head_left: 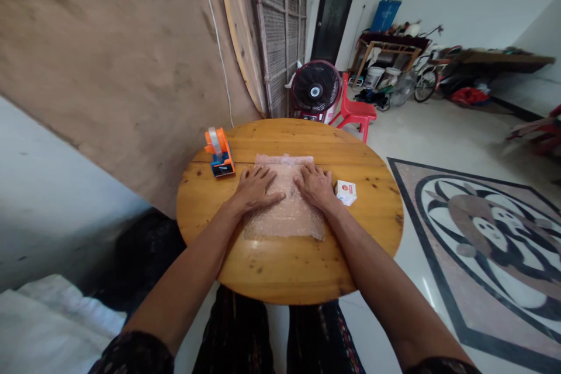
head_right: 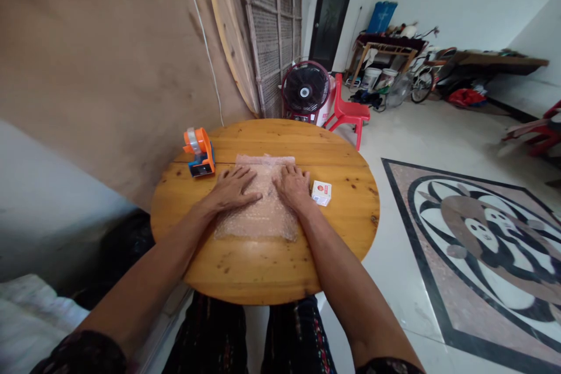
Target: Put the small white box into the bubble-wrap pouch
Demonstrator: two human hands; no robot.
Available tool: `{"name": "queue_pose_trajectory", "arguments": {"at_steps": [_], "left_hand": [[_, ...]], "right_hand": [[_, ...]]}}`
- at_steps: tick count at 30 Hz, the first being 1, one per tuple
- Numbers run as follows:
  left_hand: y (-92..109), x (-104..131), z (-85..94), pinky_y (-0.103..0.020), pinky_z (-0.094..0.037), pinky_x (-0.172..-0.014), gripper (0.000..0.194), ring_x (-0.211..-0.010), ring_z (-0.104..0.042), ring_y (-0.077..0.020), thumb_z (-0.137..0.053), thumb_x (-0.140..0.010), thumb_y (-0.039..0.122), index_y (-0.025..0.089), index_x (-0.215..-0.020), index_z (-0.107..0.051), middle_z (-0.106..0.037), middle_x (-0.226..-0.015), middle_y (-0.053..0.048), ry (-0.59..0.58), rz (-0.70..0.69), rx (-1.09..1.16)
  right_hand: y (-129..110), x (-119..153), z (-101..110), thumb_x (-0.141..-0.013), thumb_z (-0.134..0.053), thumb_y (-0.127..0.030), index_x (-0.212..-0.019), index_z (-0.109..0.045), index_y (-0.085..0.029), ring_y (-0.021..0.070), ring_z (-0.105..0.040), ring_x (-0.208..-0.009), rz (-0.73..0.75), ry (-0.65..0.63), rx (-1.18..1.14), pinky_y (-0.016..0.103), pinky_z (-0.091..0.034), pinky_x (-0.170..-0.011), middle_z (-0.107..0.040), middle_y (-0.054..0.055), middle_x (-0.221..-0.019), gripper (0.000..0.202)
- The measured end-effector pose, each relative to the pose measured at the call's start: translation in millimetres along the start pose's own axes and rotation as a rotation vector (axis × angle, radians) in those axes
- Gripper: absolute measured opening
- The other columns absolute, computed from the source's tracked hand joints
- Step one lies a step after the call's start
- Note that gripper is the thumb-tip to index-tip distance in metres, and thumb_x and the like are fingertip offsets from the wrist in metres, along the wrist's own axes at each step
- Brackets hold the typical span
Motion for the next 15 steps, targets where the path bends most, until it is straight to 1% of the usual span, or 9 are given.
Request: {"name": "queue_pose_trajectory", "arguments": {"at_steps": [2,6,13,15], "left_hand": [[-1.0,-0.5,-1.3,-0.059,-0.027,-0.107,0.070,-0.139,-0.032,-0.0374,-0.047,-0.083,0.069,0.023,-0.136,-0.048,-0.041,-0.151,-0.015,-0.034,0.025,-0.002],[-1.0,-0.7,0.0,-0.058,-0.026,-0.107,0.074,-0.140,-0.032,-0.0365,-0.046,-0.082,0.071,0.021,-0.138,-0.047,-0.039,-0.152,-0.015,-0.061,0.046,-0.021],[-4.6,1.2,-1.4,-0.056,-0.024,-0.111,0.079,-0.144,-0.026,-0.0358,-0.045,-0.081,0.073,0.022,-0.142,-0.043,-0.031,-0.157,-0.014,-0.105,0.059,-0.013],[-5.0,1.5,-0.5,-0.057,-0.025,-0.110,0.077,-0.143,-0.027,-0.0370,-0.047,-0.081,0.072,0.022,-0.139,-0.045,-0.034,-0.155,-0.015,-0.104,0.050,0.004]], "right_hand": [[0.3,-0.4,-0.5,-0.099,-0.031,-0.044,-0.129,-0.052,-0.017,0.0292,-0.046,-0.124,-0.006,-0.001,-0.002,0.045,-0.033,-0.095,-0.048,0.015,-0.144,0.045],[0.6,-0.7,-0.4,-0.099,-0.032,-0.045,-0.128,-0.053,-0.018,0.0298,-0.047,-0.123,-0.002,0.009,-0.021,0.045,-0.034,-0.095,-0.049,0.014,-0.144,0.045],[0.6,-0.5,0.7,-0.098,-0.032,-0.043,-0.131,-0.051,-0.016,0.0307,-0.045,-0.126,-0.003,-0.009,-0.028,0.046,-0.032,-0.097,-0.045,0.015,-0.147,0.047],[0.5,-0.9,0.7,-0.098,-0.032,-0.043,-0.131,-0.051,-0.016,0.0309,-0.044,-0.126,-0.004,-0.011,-0.031,0.047,-0.032,-0.097,-0.045,0.015,-0.147,0.047]]}}
Point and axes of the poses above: each hand's wrist, its own x-axis away from the middle knuckle, its own z-axis out of the back of the hand, y = z × x, the point moved 7 cm from there along -x, towards the middle knuckle
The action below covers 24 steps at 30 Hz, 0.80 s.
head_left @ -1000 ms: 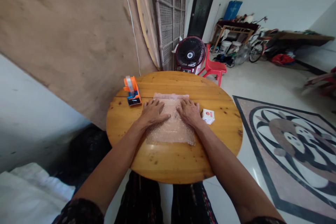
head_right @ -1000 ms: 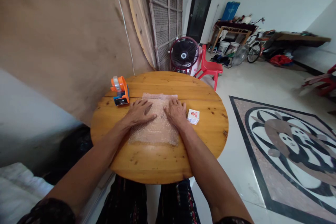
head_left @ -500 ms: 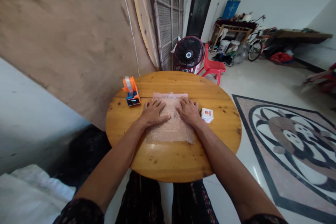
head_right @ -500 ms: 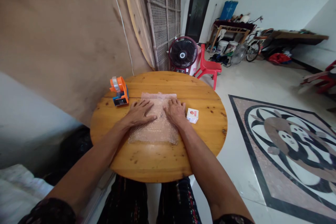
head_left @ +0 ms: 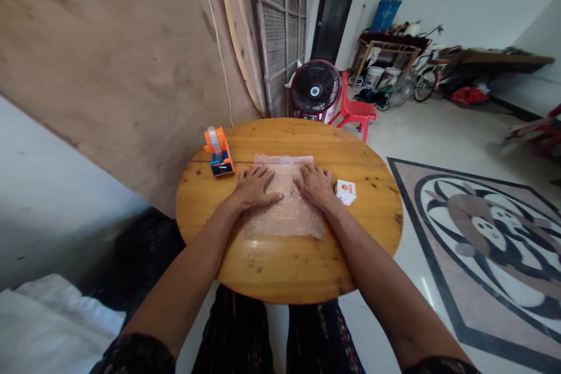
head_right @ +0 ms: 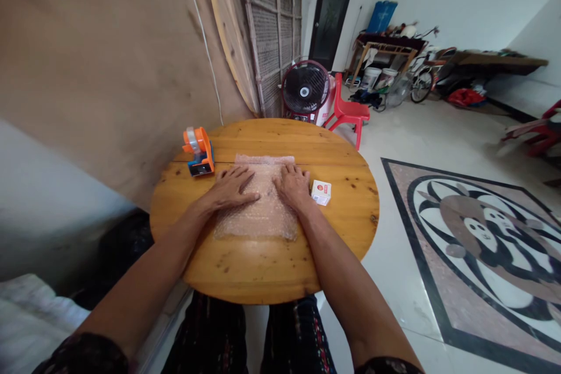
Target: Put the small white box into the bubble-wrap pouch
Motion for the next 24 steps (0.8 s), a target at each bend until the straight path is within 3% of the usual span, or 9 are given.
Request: {"name": "queue_pose_trajectory", "arguments": {"at_steps": [4,7,9,12,16,24], "left_hand": [[3.8,0.1,11.2,-0.052,-0.031,-0.109,0.060,-0.132,-0.043,-0.0331,-0.055,-0.082,0.058,0.021,-0.130,-0.054,-0.049,-0.144,-0.013,0.150,-0.039,0.042],[13.6,0.8,13.3,-0.045,-0.032,-0.112,0.050,-0.131,-0.046,-0.0287,-0.056,-0.084,0.046,0.019,-0.126,-0.057,-0.053,-0.141,-0.011,0.217,-0.158,0.075],[17.2,0.4,7.4,-0.045,-0.032,-0.113,0.051,-0.133,-0.044,-0.0295,-0.055,-0.085,0.048,0.018,-0.126,-0.059,-0.052,-0.142,-0.012,0.165,-0.215,0.087],[13.7,-1.1,2.2,-0.047,-0.034,-0.112,0.056,-0.133,-0.046,-0.0316,-0.056,-0.084,0.052,0.016,-0.127,-0.059,-0.052,-0.142,-0.014,0.114,-0.193,0.105],[12.2,-1.6,7.7,-0.044,-0.036,-0.112,0.052,-0.129,-0.050,-0.0296,-0.062,-0.080,0.046,0.016,-0.122,-0.063,-0.058,-0.136,-0.013,0.159,-0.203,0.158],[15.3,0.2,-7.7,-0.049,-0.022,-0.117,0.078,-0.142,-0.033,-0.0322,-0.064,-0.075,0.066,0.020,-0.137,-0.053,-0.041,-0.151,-0.012,-0.034,-0.269,0.198]], "right_hand": [[1.3,-1.1,-1.9,-0.098,-0.032,-0.042,-0.131,-0.052,-0.017,0.0304,-0.044,-0.126,-0.014,-0.016,-0.002,0.046,-0.033,-0.097,-0.046,0.015,-0.146,0.046],[0.9,-1.4,-1.7,-0.098,-0.032,-0.042,-0.133,-0.050,-0.017,0.0304,-0.044,-0.127,-0.003,-0.011,0.002,0.046,-0.033,-0.097,-0.046,0.015,-0.146,0.046],[0.5,-1.3,-1.4,-0.098,-0.032,-0.043,-0.133,-0.049,-0.017,0.0308,-0.045,-0.127,0.001,-0.012,0.005,0.047,-0.033,-0.097,-0.046,0.016,-0.147,0.046],[0.6,-1.3,-1.5,-0.098,-0.032,-0.043,-0.131,-0.050,-0.017,0.0311,-0.046,-0.125,-0.005,-0.018,0.014,0.047,-0.033,-0.096,-0.047,0.016,-0.146,0.046],[0.9,-1.7,-1.4,-0.098,-0.034,-0.043,-0.131,-0.051,-0.017,0.0311,-0.046,-0.126,-0.003,-0.004,0.013,0.046,-0.034,-0.096,-0.048,0.016,-0.145,0.046],[-0.3,-0.5,1.9,-0.097,-0.036,-0.042,-0.128,-0.053,-0.016,0.0315,-0.048,-0.123,-0.008,0.004,0.005,0.045,-0.035,-0.094,-0.051,0.017,-0.141,0.044]]}}
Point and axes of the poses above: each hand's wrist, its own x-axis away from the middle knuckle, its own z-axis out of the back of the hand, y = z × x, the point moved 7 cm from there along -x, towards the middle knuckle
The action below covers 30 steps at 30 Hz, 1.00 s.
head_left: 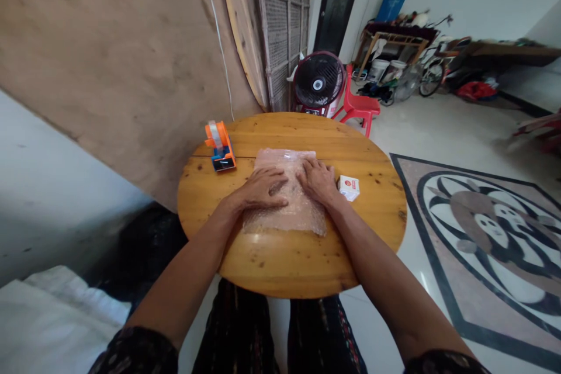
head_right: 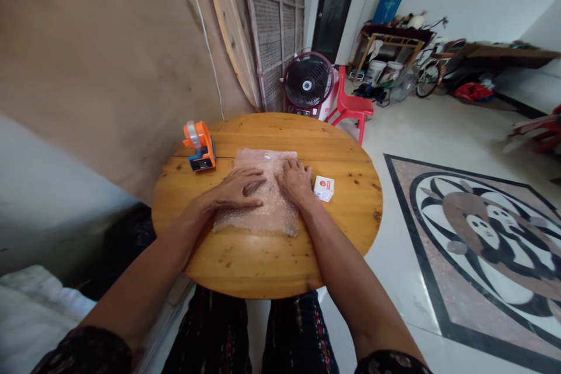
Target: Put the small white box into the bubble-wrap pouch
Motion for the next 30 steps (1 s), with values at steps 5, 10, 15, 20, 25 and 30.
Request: {"name": "queue_pose_trajectory", "arguments": {"at_steps": [5,10,15,20,25,30], "left_hand": [[1.7,0.3,3.0,-0.048,-0.023,-0.117,0.077,-0.141,-0.034,-0.0313,-0.064,-0.075,0.064,0.020,-0.137,-0.053,-0.042,-0.151,-0.012,-0.008,0.021,-0.012],[1.4,1.2,4.4,-0.045,-0.021,-0.118,0.076,-0.143,-0.032,-0.0294,-0.063,-0.077,0.063,0.018,-0.138,-0.052,-0.040,-0.152,-0.012,-0.017,0.018,-0.019],[0.7,2.5,4.5,-0.045,-0.022,-0.118,0.077,-0.142,-0.032,-0.0304,-0.066,-0.074,0.061,0.019,-0.138,-0.051,-0.042,-0.151,-0.012,-0.038,0.032,-0.006],[1.9,2.0,5.1,-0.049,-0.019,-0.118,0.081,-0.143,-0.030,-0.0317,-0.066,-0.073,0.064,0.019,-0.138,-0.050,-0.039,-0.153,-0.014,-0.026,0.020,-0.003],[1.4,1.8,4.0,-0.050,-0.020,-0.117,0.081,-0.143,-0.031,-0.0328,-0.064,-0.073,0.065,0.019,-0.138,-0.050,-0.038,-0.153,-0.014,-0.021,0.011,0.000],[0.2,2.6,3.4,-0.049,-0.022,-0.116,0.081,-0.142,-0.031,-0.0343,-0.063,-0.072,0.067,0.019,-0.136,-0.052,-0.039,-0.152,-0.014,-0.011,0.011,0.005]], "right_hand": [[-7.7,9.9,13.2,-0.095,-0.041,-0.041,-0.120,-0.057,-0.015,0.0307,-0.050,-0.120,0.074,0.018,0.010,0.045,-0.031,-0.096,-0.058,0.018,-0.131,0.039],[-10.6,19.3,15.9,-0.092,-0.046,-0.050,-0.125,-0.054,-0.018,0.0319,-0.048,-0.122,0.177,-0.136,-0.035,0.047,-0.033,-0.097,-0.055,0.015,-0.137,0.047],[-2.7,17.7,12.8,-0.098,-0.036,-0.039,-0.127,-0.052,-0.015,0.0313,-0.050,-0.123,0.109,-0.147,-0.025,0.047,-0.037,-0.097,-0.054,0.017,-0.136,0.042],[-8.8,15.7,18.2,-0.094,-0.045,-0.031,-0.131,-0.051,-0.014,0.0323,-0.047,-0.127,0.131,-0.071,-0.080,0.049,-0.038,-0.101,-0.050,0.017,-0.142,0.041],[-12.4,21.2,46.3,-0.095,-0.047,-0.033,-0.132,-0.055,-0.016,0.0285,-0.044,-0.133,0.198,-0.035,-0.121,0.044,-0.038,-0.107,-0.047,0.014,-0.146,0.041],[27.0,41.5,62.8,-0.088,-0.059,-0.032,-0.133,-0.054,-0.014,0.0302,-0.047,-0.132,0.166,-0.095,-0.019,0.045,-0.037,-0.108,-0.052,0.015,-0.142,0.049]]}}
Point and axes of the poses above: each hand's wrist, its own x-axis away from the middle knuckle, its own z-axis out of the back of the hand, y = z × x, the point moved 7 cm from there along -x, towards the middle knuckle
